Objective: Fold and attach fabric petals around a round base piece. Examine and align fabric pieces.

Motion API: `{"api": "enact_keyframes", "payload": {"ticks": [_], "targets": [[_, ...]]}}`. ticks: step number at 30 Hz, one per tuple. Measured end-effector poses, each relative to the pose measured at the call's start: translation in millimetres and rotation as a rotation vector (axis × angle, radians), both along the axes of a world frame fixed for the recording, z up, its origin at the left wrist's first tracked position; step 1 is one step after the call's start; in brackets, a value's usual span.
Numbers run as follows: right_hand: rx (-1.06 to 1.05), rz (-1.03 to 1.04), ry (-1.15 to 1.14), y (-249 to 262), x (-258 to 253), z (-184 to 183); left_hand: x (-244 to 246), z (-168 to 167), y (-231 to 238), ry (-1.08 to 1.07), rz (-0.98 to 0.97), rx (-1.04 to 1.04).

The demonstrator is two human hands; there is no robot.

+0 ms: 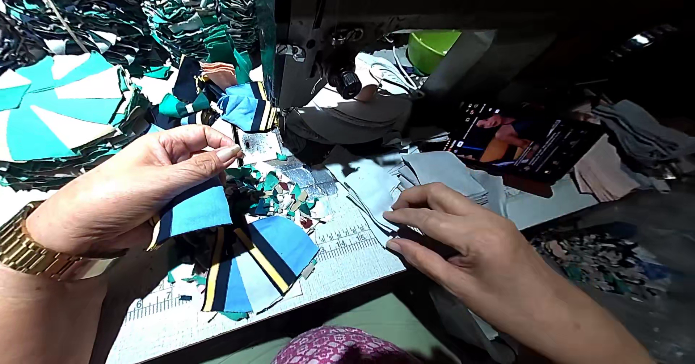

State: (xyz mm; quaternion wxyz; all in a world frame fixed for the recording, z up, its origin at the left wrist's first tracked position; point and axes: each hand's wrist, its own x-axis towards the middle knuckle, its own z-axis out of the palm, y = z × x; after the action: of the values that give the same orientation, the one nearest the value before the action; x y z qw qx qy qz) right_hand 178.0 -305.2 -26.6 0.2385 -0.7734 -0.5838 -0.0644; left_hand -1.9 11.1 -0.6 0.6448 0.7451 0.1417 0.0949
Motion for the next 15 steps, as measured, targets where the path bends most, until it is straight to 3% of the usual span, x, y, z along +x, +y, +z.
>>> {"api": "enact_keyframes", "payload": {"ticks": [6,10,15], "targets": [[0.087,0.03,-0.032,1,-1,-5,2,-2,0,0.007,-0.005,0.048],[0.107,0.039,-0.096,7,3,-10,7,17,-17,0.144,0.101,0.066],[0.089,0.048,-0.008,4,8,-6,4,17,-19,0.075,0.035,0.037]]}}
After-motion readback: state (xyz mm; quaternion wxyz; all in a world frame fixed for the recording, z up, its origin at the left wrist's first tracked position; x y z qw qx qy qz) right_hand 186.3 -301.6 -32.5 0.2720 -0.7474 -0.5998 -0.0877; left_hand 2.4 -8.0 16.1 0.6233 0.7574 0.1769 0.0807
